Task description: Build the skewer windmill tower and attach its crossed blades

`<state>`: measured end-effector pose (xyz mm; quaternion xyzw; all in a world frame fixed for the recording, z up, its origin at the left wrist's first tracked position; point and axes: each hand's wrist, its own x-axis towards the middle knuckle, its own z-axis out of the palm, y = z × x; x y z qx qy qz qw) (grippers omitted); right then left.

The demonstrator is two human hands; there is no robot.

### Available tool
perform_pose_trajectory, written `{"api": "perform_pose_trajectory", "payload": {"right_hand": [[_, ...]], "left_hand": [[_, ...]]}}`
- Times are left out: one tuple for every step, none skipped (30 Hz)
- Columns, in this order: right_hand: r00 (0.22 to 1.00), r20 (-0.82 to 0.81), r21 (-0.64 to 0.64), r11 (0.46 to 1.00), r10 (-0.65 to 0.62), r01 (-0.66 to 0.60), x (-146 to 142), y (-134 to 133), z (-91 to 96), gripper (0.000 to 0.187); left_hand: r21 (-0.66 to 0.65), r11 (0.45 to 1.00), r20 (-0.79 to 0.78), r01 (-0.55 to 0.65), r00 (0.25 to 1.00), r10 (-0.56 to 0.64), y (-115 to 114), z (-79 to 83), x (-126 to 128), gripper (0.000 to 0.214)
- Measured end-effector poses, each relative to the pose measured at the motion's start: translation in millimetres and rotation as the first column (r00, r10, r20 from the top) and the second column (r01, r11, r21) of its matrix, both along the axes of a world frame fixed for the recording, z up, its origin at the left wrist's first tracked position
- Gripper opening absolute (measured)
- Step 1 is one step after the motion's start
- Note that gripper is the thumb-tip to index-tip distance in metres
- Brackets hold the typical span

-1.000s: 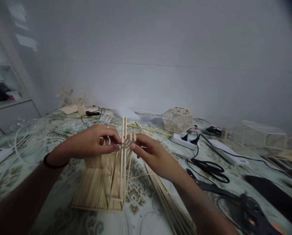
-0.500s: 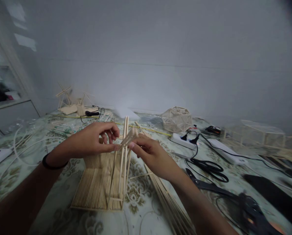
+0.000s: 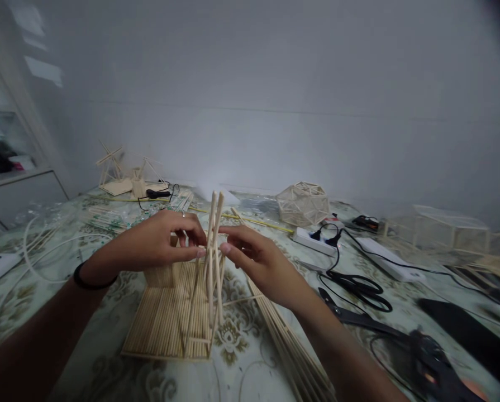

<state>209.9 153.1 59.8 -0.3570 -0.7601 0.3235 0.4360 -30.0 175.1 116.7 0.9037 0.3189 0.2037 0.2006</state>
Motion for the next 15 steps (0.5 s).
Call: {"api": "perform_pose_trajectory", "payload": {"right_hand": [[1.000,0.010,0.006,1.000,0.000,0.000,0.0,-0.2,0.3,0.028],[1.000,0.018,0.008,1.000,-0.001,0.001,0.0,-0.3,0.6,0.027],[1.000,0.021,0.006,1.000,-0.003,0.003,0.0,-0.5,0.9,0.027],[1.000,0.023,0.003,1.000,-0.005,0.005,-0.1,-0.7,1.0,0.028],[1.000,0.027,0.000,1.000,-0.008,0.008,-0.2,-0.8,1.1,0.028],[0.999,0.033,-0.001,1.000,-0.009,0.009,-0.3,-0.8,1.0,0.029],[0.999,0.041,-0.001,1.000,-0.011,0.011,-0.5,-0.8,0.9,0.029],[0.999,0.045,0.001,1.000,-0.014,0.014,-0.7,-0.7,0.6,0.028],[0.999,0.047,0.003,1.000,-0.016,0.016,-0.9,-0.5,0.2,0.028],[0.999,0.045,0.003,1.000,-0.016,0.016,-1.1,-0.4,-0.1,0.027],[0.999,0.039,0.002,1.000,-0.015,0.015,-1.2,-0.4,-0.4,0.027],[0.999,0.036,-0.001,1.000,-0.012,0.012,-1.2,-0.4,-0.4,0.026],[0.999,0.036,-0.004,1.000,-0.008,0.009,-1.1,-0.5,-0.3,0.026],[0.999,0.037,-0.006,1.000,-0.004,0.005,-0.9,-0.8,0.1,0.025],[0.999,0.038,-0.007,1.000,-0.001,0.001,-0.7,-1.1,0.6,0.025]], "left_hand": [[0.003,1.000,0.003,0.004,1.000,-0.004,-0.2,0.2,0.2,0.017],[0.007,1.000,0.008,0.008,1.000,-0.008,-0.4,0.3,0.5,0.018],[0.009,1.000,0.012,0.014,1.000,-0.014,-0.6,0.4,0.6,0.018],[0.010,1.000,0.015,0.017,1.000,-0.017,-0.6,0.4,0.8,0.019],[0.010,1.000,0.016,0.018,1.000,-0.018,-0.7,0.3,0.8,0.019],[0.008,1.000,0.015,0.019,1.000,-0.019,-0.6,0.1,0.7,0.019],[0.007,1.000,0.011,0.016,1.000,-0.016,-0.5,0.0,0.5,0.019],[0.008,1.000,0.006,0.012,1.000,-0.012,-0.4,-0.2,0.3,0.019],[0.010,1.000,0.001,0.007,1.000,-0.007,-0.4,-0.3,0.1,0.018],[0.013,1.000,-0.004,0.001,1.000,-0.001,-0.4,-0.3,-0.1,0.018],[0.016,1.000,-0.008,-0.003,1.000,0.003,-0.4,-0.1,-0.3,0.017],[0.018,1.000,-0.008,-0.004,1.000,0.004,-0.6,0.0,-0.3,0.017],[0.019,1.000,-0.008,-0.002,1.000,0.002,-0.9,0.3,-0.2,0.017],[0.021,1.000,-0.006,0.003,1.000,-0.003,-1.2,0.5,0.1,0.017],[0.026,1.000,-0.002,0.007,1.000,-0.007,-1.5,0.8,0.4,0.017]]}}
